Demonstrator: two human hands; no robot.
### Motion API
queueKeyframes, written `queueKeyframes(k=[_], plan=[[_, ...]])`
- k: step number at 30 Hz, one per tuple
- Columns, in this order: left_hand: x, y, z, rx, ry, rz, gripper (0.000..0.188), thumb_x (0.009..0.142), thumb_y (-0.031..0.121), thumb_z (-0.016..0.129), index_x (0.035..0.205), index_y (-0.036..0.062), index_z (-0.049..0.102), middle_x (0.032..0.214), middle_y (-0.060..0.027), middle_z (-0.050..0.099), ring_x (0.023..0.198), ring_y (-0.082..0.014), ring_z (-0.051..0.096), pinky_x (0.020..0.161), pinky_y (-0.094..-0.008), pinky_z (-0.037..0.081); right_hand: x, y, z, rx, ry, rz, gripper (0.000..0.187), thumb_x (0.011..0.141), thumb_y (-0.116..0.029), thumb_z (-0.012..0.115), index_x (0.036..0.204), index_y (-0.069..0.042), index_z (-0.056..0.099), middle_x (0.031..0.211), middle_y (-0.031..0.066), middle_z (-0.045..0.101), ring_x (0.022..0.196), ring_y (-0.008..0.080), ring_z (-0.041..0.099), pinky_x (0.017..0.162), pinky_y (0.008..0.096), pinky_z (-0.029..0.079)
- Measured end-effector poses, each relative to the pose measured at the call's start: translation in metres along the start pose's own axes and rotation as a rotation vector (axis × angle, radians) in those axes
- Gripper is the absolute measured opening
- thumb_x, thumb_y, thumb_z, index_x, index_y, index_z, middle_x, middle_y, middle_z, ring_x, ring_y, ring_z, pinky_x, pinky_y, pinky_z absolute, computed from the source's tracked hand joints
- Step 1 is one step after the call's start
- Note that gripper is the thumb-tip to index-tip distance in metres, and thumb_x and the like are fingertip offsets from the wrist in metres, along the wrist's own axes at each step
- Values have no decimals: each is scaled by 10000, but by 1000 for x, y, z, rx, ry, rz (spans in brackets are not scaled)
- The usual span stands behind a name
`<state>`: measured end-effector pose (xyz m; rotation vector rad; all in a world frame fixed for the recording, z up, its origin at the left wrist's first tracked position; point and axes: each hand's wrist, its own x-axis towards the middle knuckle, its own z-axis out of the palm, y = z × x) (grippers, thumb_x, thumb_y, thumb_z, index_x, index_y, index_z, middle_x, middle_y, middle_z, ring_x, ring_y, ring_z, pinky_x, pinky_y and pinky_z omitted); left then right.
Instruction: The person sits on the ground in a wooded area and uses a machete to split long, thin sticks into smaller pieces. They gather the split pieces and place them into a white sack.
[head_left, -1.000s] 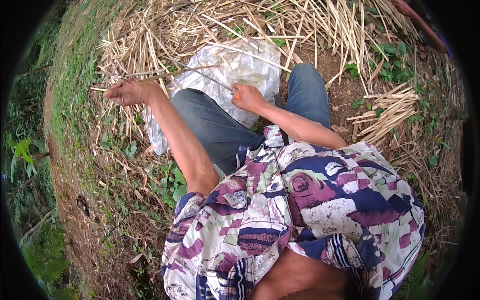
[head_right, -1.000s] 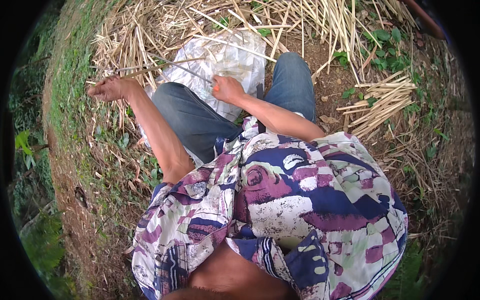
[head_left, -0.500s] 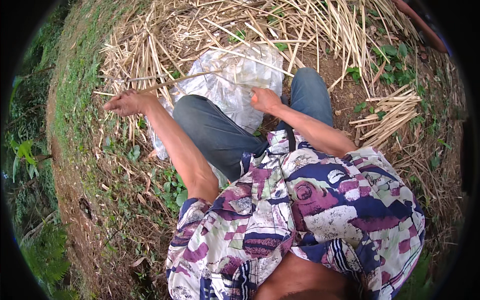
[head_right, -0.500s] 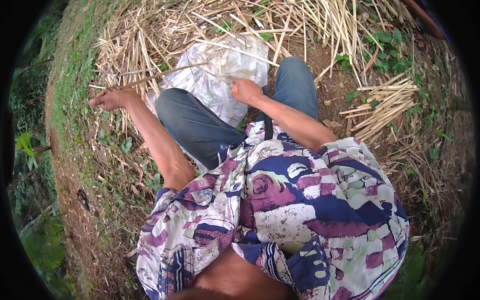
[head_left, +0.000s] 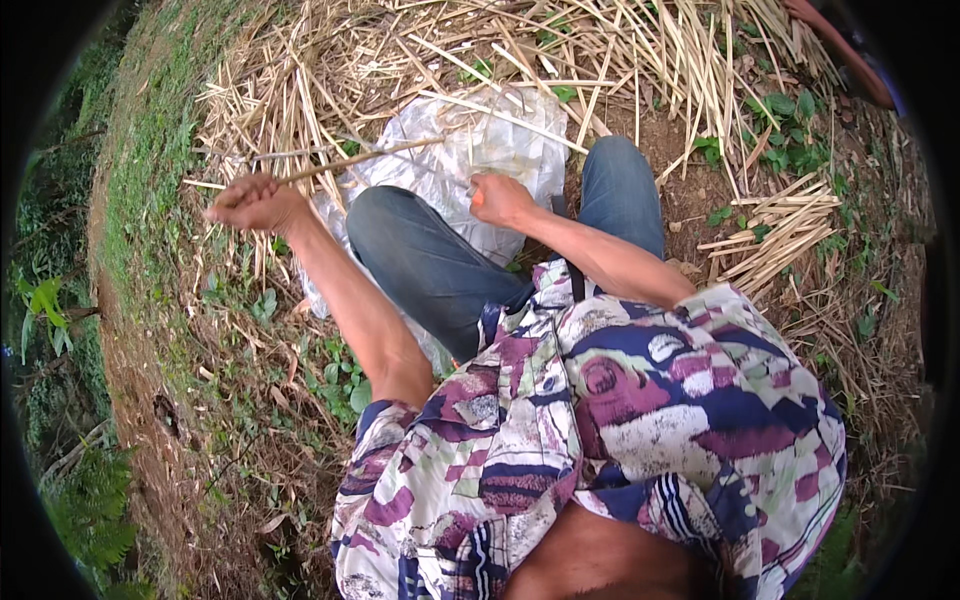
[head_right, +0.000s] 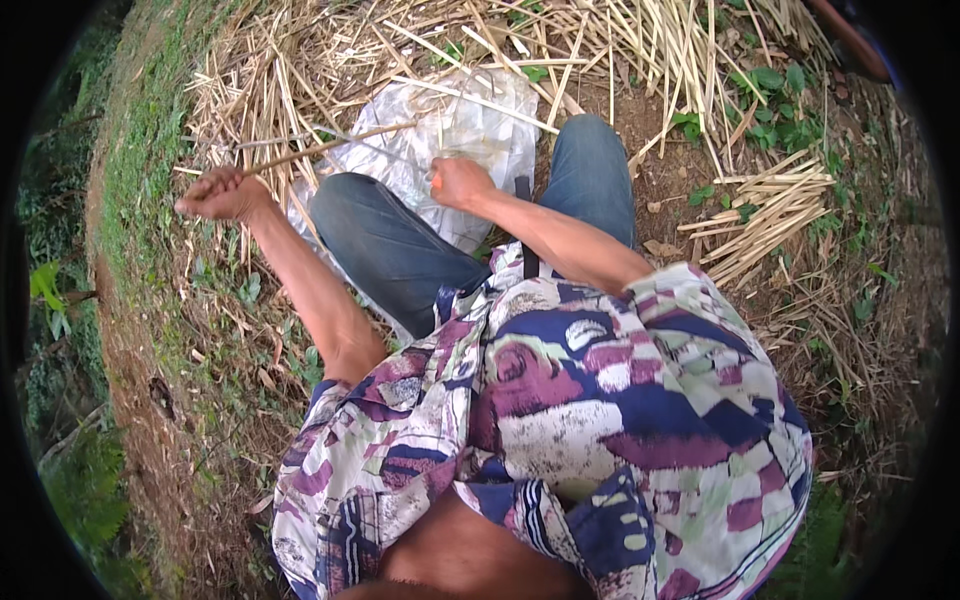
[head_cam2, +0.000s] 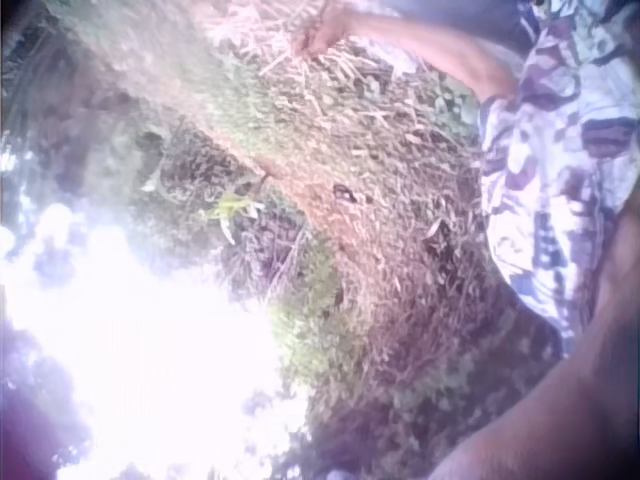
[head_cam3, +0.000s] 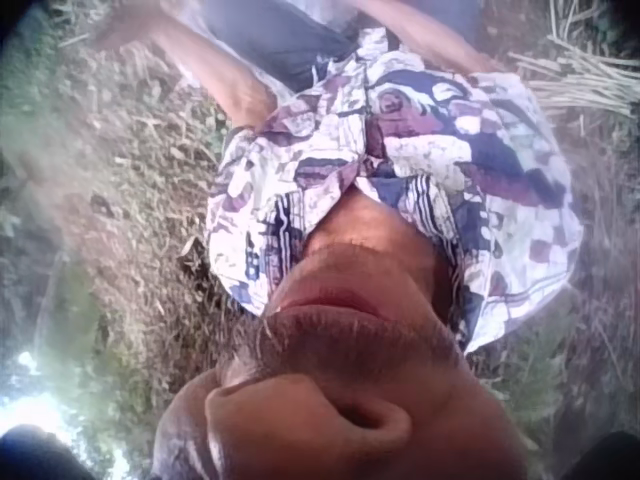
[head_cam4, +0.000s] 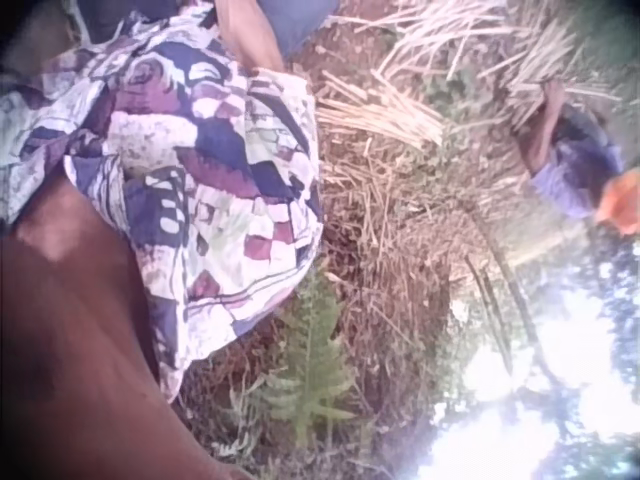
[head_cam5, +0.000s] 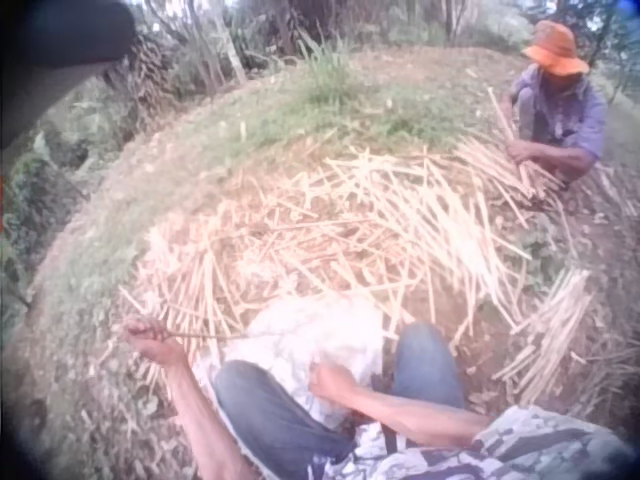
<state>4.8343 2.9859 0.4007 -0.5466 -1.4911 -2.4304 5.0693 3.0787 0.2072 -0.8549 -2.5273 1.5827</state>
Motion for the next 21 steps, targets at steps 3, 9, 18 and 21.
queueKeyframes(k=[3,9,18,21], plan=[[-1,-3,-7,35,62,32,563,861,655,320,569,175,287,463,72,226,371,-43,231,316,-183,199,-9,-13,-5,-24,33,-38,278,656,-177,584,891,-28,587,803,194,633,763,380,613,700,450,487],[-15,-1,1,189,188,96,547,858,653,310,608,166,295,494,59,288,375,-42,262,303,-190,224,-1,13,2,-61,88,-82,299,674,-183,574,928,-27,553,720,206,605,714,409,595,654,463,470],[-14,-24,-29,-51,297,7,379,925,463,431,761,127,367,633,25,387,477,-44,344,391,-201,301,-9,10,-1,-83,71,-48,244,729,-179,480,886,-6,553,803,286,584,768,447,576,675,513,456],[-19,-3,10,-162,377,-33,350,933,400,456,701,153,366,579,41,354,452,-45,318,401,-200,263,-22,-3,-1,12,75,52,361,672,-193,537,984,-22,594,866,263,606,813,418,593,732,485,478]])
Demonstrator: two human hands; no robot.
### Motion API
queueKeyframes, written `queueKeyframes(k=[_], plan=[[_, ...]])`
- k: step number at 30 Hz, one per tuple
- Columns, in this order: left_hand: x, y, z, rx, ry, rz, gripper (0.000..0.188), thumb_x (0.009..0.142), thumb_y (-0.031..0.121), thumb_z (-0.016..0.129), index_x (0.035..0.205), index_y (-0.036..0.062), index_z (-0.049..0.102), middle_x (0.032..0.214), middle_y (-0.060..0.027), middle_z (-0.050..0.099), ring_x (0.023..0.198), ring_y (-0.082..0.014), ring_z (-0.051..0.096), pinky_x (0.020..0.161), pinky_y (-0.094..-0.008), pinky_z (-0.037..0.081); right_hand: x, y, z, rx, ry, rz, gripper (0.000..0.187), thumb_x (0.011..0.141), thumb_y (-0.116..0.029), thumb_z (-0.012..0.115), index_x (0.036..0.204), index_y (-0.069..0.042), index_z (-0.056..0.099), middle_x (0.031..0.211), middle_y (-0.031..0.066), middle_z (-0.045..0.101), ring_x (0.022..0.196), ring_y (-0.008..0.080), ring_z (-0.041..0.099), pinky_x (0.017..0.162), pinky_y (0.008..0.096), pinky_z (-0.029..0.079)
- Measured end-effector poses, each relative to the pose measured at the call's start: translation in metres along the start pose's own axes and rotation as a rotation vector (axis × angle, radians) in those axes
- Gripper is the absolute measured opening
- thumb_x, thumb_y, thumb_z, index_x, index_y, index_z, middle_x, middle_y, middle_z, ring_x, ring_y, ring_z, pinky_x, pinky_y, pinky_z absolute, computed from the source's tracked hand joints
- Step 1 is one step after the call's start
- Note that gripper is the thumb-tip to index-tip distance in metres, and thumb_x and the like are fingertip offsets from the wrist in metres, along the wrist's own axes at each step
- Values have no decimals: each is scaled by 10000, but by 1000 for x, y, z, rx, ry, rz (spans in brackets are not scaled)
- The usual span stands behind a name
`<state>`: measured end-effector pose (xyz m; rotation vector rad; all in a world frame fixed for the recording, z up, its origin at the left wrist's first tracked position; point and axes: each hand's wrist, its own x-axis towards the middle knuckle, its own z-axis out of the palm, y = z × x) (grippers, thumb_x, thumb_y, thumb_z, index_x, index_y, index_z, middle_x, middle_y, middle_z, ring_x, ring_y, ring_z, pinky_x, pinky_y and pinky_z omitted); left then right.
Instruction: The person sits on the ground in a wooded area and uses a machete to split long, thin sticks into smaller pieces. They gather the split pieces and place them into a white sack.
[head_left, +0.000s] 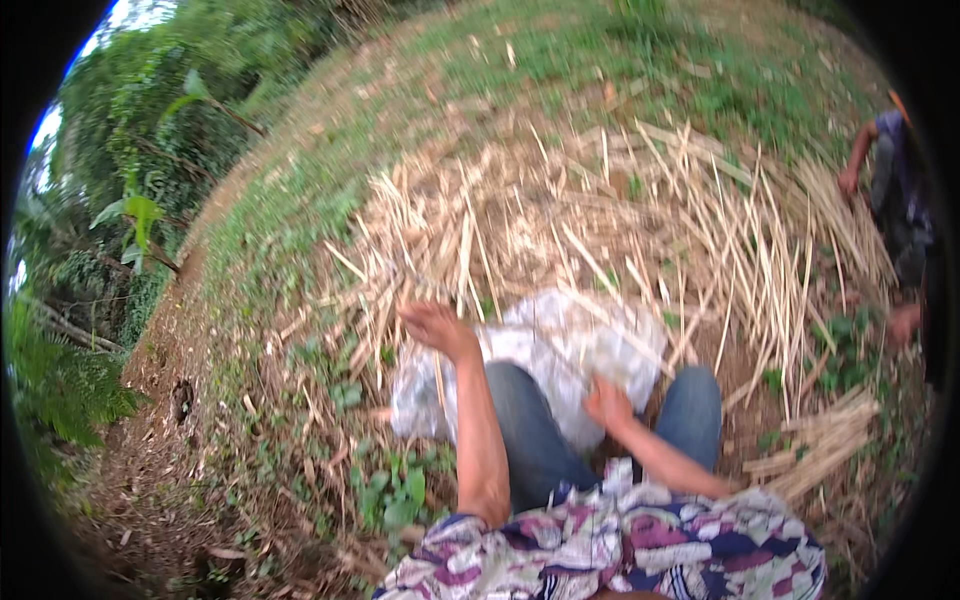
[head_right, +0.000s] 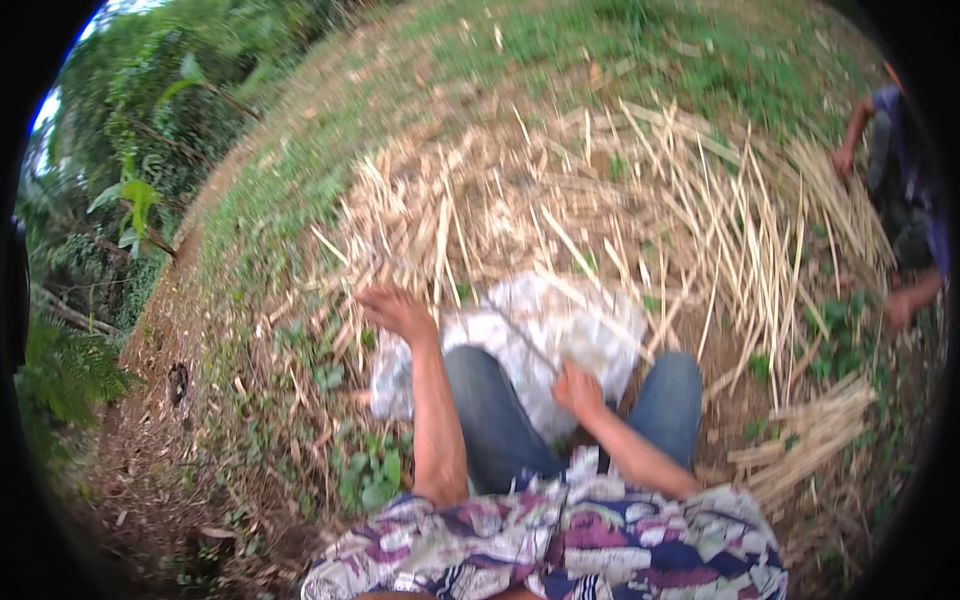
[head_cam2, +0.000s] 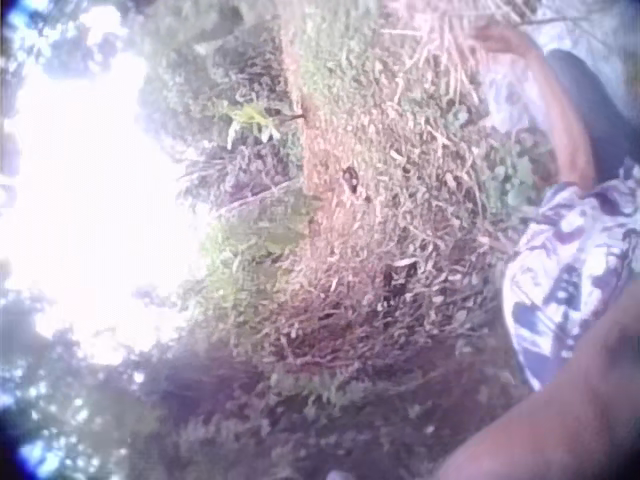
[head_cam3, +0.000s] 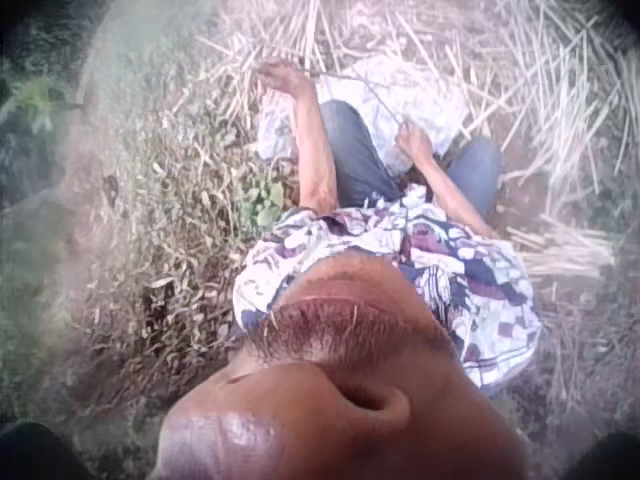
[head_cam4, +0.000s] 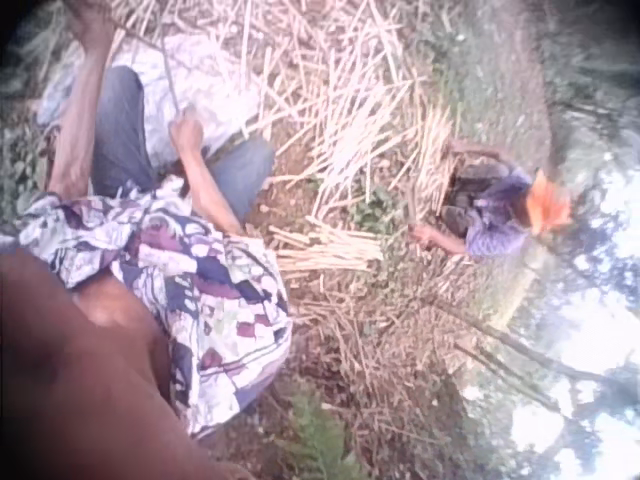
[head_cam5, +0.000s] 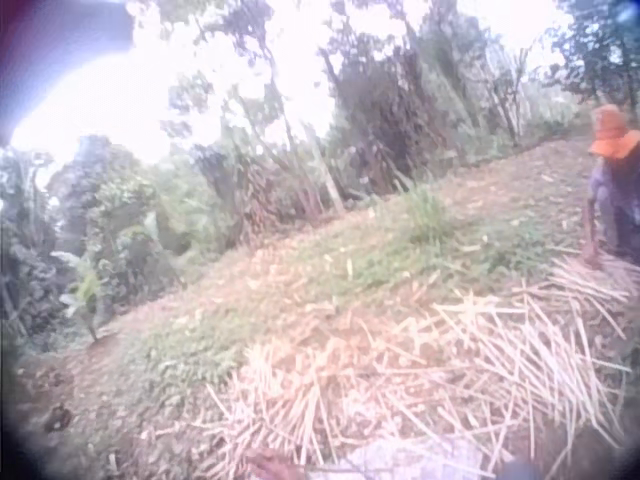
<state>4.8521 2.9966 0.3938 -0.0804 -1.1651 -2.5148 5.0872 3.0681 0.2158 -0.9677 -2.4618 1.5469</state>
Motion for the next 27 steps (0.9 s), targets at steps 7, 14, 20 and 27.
queueKeyframes(k=[7,14,20,27], plan=[[11,-16,-10,79,-41,84,410,894,480,476,682,138,399,560,51,365,420,-40,316,385,-185,242,1,21,-2,-53,3,16,373,634,-217,608,955,-26,594,819,228,625,805,393,610,727,447,486],[-4,-24,17,132,-81,121,411,920,434,470,671,118,387,568,52,351,467,-28,315,427,-187,237,15,58,1,-118,-12,84,320,639,-211,596,905,-32,602,762,232,614,783,406,603,718,460,475],[-5,-34,11,195,-118,125,396,913,437,481,684,129,382,563,48,344,445,-37,310,409,-194,245,0,71,3,-222,-59,177,309,638,-216,591,877,-23,622,820,241,631,812,392,614,757,437,487],[0,-22,23,198,-107,63,432,920,469,447,651,142,357,563,62,300,460,-31,262,426,-199,205,2,63,4,-164,-58,113,345,646,-245,615,903,-15,625,881,235,632,878,370,615,786,424,487]])
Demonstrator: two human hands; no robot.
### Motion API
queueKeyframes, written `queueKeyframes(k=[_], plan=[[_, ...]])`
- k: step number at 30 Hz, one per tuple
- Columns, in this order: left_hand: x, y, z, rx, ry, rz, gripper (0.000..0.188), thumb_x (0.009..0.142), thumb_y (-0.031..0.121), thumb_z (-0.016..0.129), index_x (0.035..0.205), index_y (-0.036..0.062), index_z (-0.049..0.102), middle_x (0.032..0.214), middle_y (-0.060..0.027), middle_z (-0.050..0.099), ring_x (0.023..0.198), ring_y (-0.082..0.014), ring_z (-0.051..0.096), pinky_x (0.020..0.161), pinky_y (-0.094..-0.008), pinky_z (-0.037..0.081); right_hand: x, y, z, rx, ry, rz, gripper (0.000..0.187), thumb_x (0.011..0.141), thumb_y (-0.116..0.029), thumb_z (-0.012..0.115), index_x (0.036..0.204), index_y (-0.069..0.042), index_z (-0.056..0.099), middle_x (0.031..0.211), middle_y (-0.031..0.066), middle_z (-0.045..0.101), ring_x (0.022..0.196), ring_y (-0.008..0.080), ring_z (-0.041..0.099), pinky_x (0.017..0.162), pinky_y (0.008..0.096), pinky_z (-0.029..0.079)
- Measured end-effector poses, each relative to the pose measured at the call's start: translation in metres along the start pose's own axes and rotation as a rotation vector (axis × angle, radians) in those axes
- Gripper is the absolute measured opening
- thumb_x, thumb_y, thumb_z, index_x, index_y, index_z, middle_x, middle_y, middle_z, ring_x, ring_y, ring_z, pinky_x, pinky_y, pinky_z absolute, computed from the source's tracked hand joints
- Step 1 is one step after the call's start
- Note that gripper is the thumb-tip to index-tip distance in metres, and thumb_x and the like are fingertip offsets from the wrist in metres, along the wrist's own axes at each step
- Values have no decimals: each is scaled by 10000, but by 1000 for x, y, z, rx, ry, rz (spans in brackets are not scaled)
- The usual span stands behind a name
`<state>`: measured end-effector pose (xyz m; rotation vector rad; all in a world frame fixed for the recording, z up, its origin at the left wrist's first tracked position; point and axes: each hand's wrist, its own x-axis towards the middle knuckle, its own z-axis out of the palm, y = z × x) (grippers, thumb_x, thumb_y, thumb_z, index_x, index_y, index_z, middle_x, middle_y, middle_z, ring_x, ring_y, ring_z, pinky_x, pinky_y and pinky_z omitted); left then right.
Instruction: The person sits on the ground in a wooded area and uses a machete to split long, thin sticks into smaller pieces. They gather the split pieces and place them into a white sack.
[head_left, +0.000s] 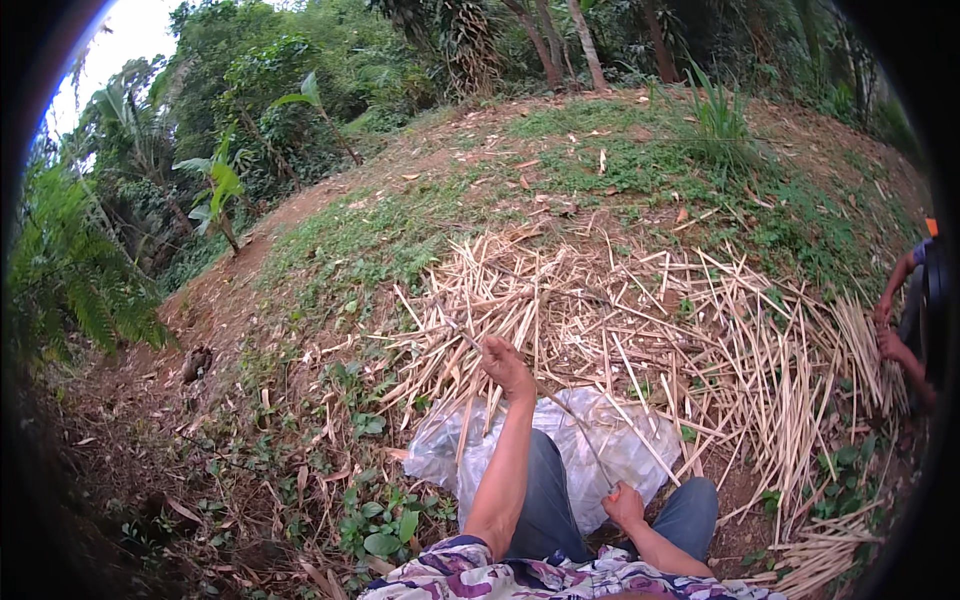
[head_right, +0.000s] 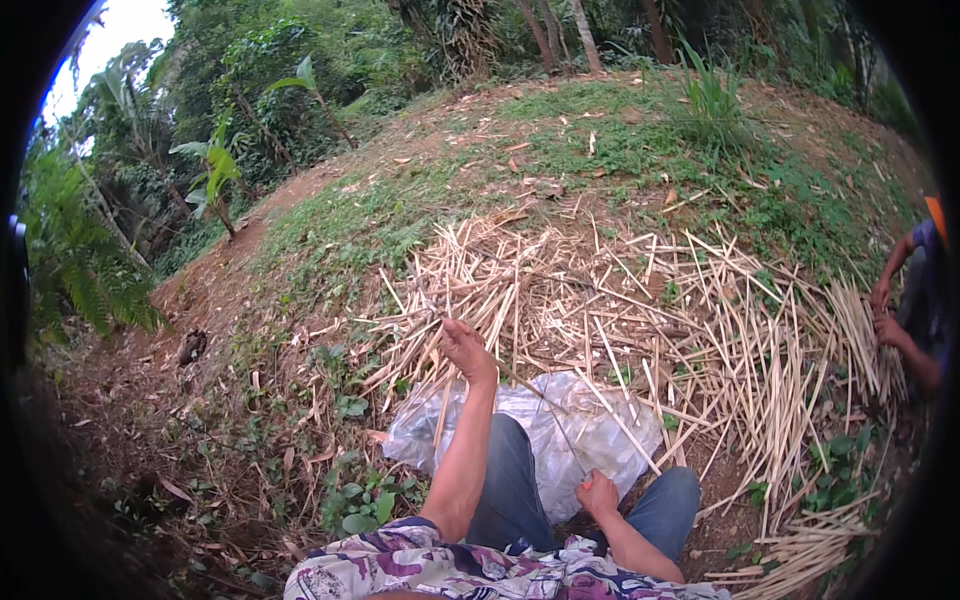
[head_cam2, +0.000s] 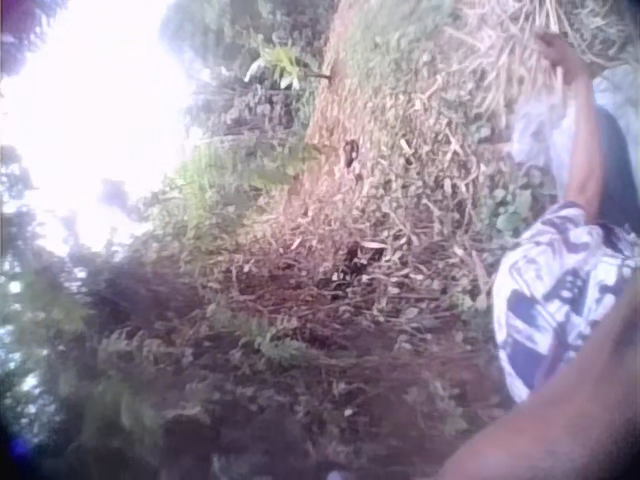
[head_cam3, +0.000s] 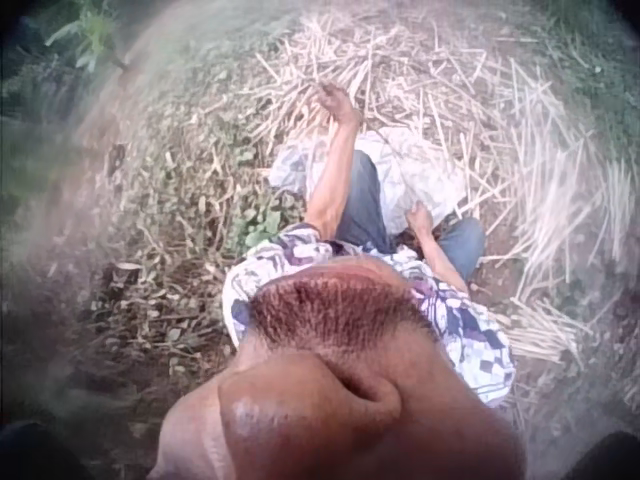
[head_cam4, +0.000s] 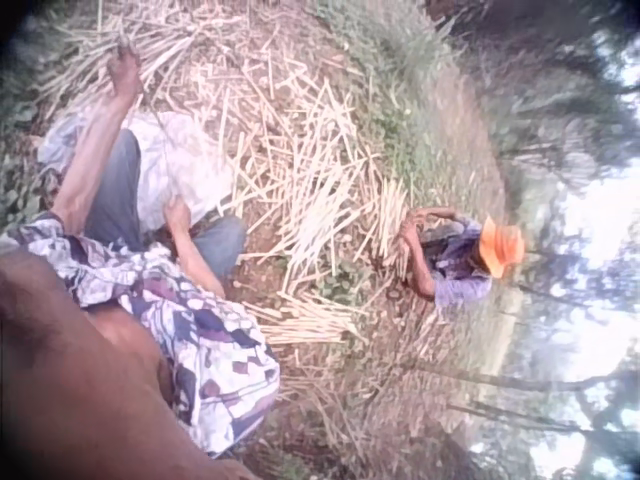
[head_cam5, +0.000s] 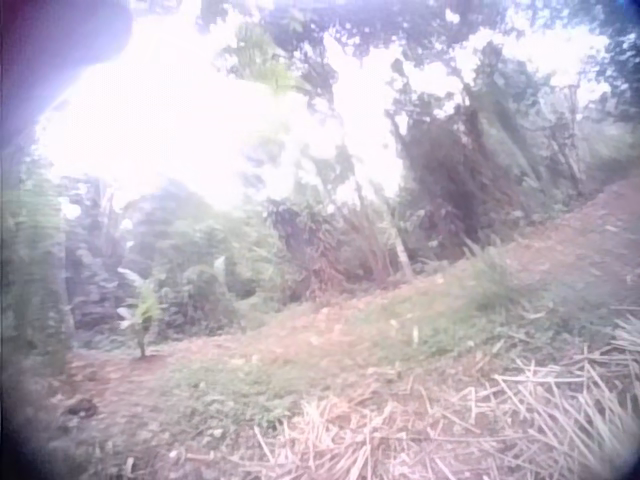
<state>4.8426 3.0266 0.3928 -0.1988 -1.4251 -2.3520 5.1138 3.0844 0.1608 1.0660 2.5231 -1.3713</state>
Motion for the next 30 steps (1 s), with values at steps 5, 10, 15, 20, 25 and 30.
queueKeyframes(k=[5,10,15,20,25,30], plan=[[18,-17,-12,-84,-27,151,431,897,479,481,659,142,358,525,58,294,426,-42,278,387,-215,199,36,36,20,-30,-86,22,315,620,-233,627,846,-13,614,815,233,629,827,382,618,737,429,487],[17,-25,-30,76,38,115,428,889,485,490,676,134,371,540,53,316,424,-42,284,386,-208,215,-10,-10,8,-65,-43,-24,339,645,-230,623,914,-25,608,856,211,639,864,376,615,778,446,484],[17,-22,-28,-224,-69,-26,322,909,412,478,777,123,432,596,24,384,504,-88,372,454,-249,301,37,58,31,-23,-97,91,319,589,-228,649,824,-13,624,797,213,641,807,336,639,730,403,499],[42,-8,-34,-12,-57,29,305,949,338,438,781,86,471,640,-10,442,570,-128,447,512,-287,375,24,20,28,12,-120,-54,367,804,-354,555,989,-37,560,962,220,609,897,401,585,758,446,476],[25,-12,-25,35,127,149,415,931,447,433,684,118,378,566,28,359,436,-61,347,382,-219,313,4,-47,-20,36,22,-266,287,677,-228,574,868,-17,536,762,266,583,739,431,580,649,470,454],[20,1,-13,43,127,43,458,860,533,509,711,110,418,580,11,397,387,-79,347,338,-231,289,21,-21,-14,126,-187,79,294,657,-202,568,899,-35,580,826,250,613,799,396,602,707,461,468]])
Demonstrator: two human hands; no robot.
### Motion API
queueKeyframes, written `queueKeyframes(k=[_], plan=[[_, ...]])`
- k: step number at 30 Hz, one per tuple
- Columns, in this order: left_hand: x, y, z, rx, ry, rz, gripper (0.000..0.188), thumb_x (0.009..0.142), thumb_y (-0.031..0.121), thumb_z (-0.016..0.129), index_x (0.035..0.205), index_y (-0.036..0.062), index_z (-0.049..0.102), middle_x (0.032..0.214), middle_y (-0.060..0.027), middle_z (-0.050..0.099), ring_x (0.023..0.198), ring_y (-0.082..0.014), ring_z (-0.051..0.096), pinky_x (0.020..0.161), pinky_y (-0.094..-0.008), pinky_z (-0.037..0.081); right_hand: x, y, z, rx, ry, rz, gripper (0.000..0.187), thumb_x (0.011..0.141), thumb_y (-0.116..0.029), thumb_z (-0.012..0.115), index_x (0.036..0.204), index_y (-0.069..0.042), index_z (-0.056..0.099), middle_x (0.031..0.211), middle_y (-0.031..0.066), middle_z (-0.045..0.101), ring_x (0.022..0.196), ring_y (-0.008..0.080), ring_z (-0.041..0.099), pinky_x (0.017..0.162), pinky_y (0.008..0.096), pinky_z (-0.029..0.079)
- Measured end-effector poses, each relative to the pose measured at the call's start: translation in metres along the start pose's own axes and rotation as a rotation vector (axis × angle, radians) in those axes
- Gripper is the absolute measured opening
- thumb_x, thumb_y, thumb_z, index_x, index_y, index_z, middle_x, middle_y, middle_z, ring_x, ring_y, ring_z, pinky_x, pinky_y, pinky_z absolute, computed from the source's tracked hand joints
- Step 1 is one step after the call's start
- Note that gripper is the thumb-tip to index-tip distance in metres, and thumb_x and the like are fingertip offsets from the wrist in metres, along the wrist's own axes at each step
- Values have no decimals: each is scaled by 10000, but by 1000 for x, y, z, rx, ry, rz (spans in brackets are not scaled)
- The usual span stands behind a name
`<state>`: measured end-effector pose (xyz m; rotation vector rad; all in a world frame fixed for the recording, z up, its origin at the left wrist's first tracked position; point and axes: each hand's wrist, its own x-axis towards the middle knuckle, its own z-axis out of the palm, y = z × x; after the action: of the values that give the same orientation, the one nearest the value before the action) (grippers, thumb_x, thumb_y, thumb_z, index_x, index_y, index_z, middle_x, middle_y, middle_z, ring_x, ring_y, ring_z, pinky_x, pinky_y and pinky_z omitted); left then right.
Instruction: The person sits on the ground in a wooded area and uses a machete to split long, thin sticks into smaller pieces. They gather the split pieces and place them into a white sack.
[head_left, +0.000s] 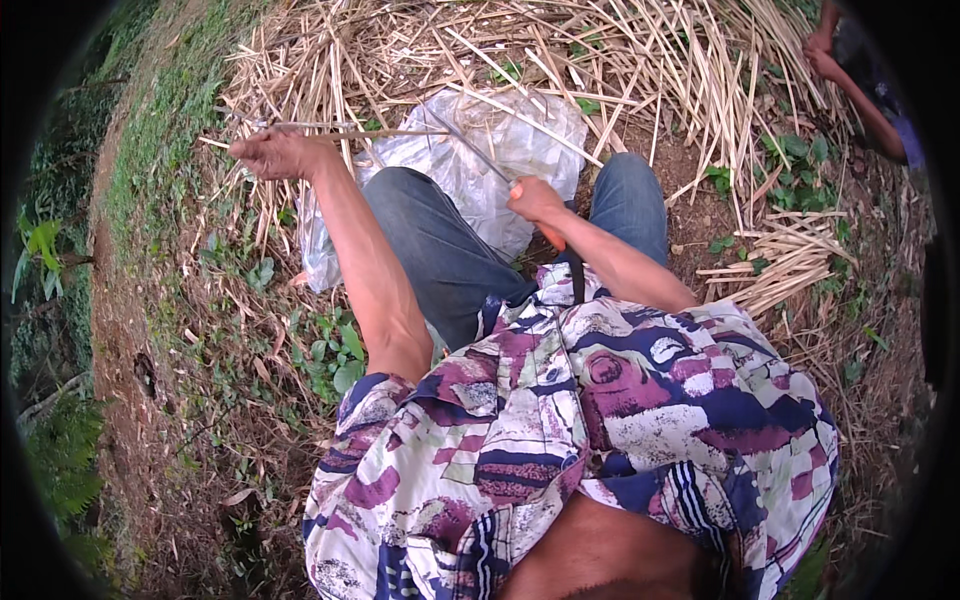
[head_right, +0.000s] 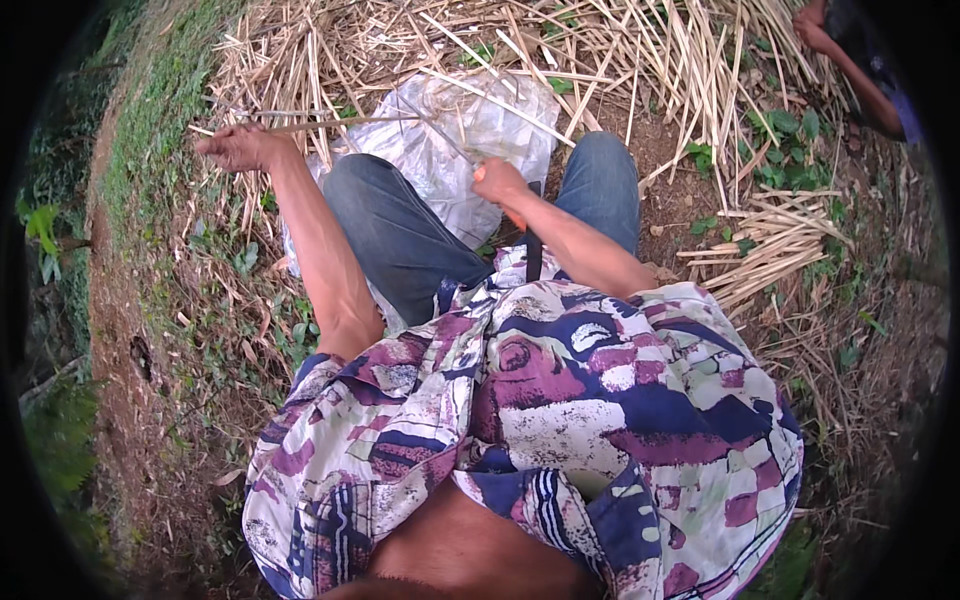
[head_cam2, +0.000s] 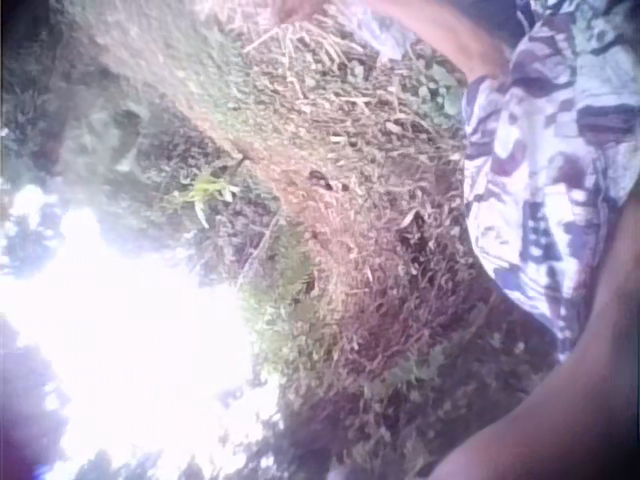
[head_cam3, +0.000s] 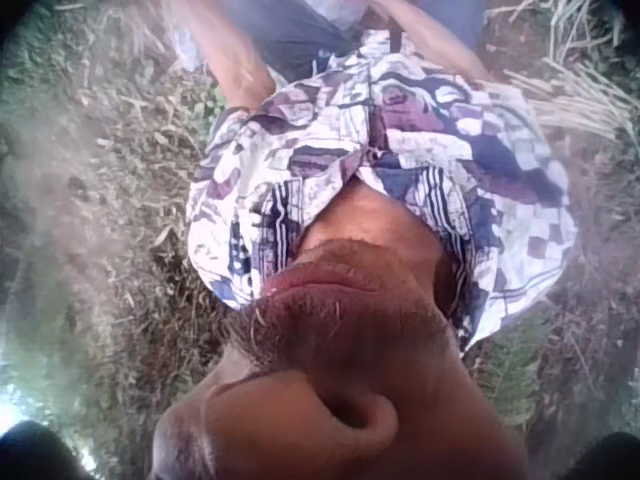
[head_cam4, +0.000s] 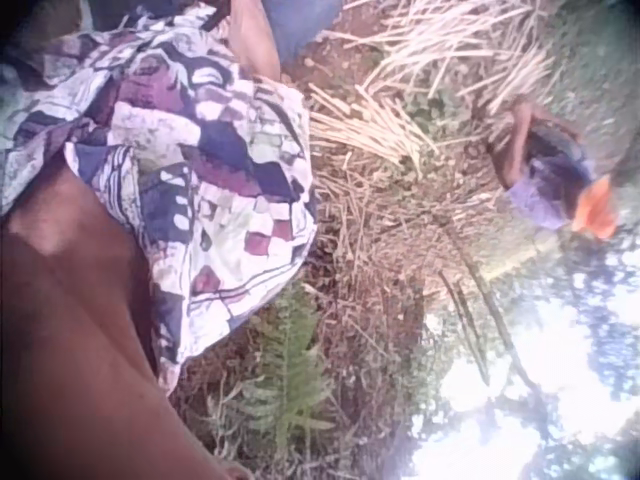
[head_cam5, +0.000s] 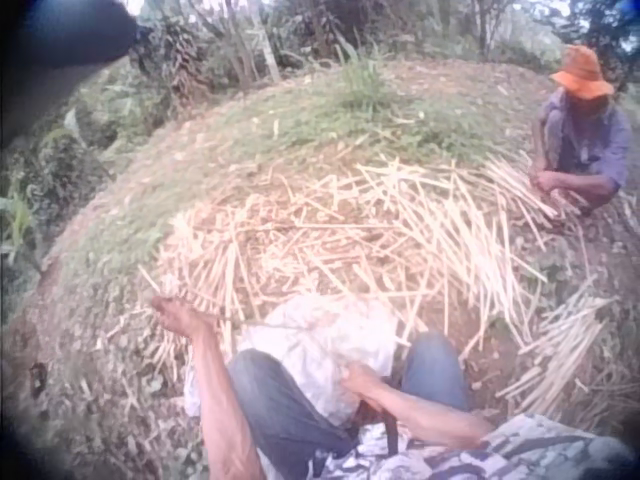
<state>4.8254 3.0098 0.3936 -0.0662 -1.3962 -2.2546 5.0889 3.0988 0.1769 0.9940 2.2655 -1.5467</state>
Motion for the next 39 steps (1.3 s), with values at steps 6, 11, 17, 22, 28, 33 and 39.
queueKeyframes(k=[6,11,17,22,28,33,39], plan=[[5,-4,0,70,53,100,496,831,588,513,657,133,420,583,34,367,438,-82,320,407,-240,276,-27,-29,2,128,197,-238,386,640,-236,617,946,-3,586,816,245,612,822,391,600,713,438,460],[5,-2,13,283,53,150,567,799,669,483,575,159,375,545,45,275,458,-93,298,470,-273,292,-9,-23,3,55,105,-140,342,648,-242,631,896,-12,582,814,207,626,826,372,607,716,423,470],[-1,-3,19,183,14,143,555,789,647,518,566,172,337,514,51,254,424,-85,312,456,-224,367,-23,-42,2,38,158,-245,317,658,-201,608,926,-32,586,858,211,626,847,367,608,745,430,472],[-3,-4,12,100,-1,106,559,784,673,490,601,167,336,486,44,303,391,-65,324,364,-198,260,0,13,14,-25,95,-29,318,663,-192,591,943,-42,600,891,223,625,878,387,597,768,436,473],[-2,-8,7,42,-2,11,470,825,605,500,750,151,402,544,36,380,399,-80,345,347,-222,216,-9,19,15,-87,117,-19,387,654,-231,589,990,-39,606,913,242,626,890,373,605,770,429,472],[3,-2,4,67,39,-26,481,811,613,508,784,138,442,545,35,407,395,-83,357,333,-223,225,1,16,1,-30,17,21,423,641,-247,612,1007,-33,602,864,227,636,830,356,624,721,406,487],[-7,4,9,48,-46,-5,533,796,651,492,651,152,372,489,42,329,383,-77,320,360,-208,262,-9,5,11,81,176,-103,381,644,-226,602,974,-35,597,834,229,625,799,376,611,710,428,477]])
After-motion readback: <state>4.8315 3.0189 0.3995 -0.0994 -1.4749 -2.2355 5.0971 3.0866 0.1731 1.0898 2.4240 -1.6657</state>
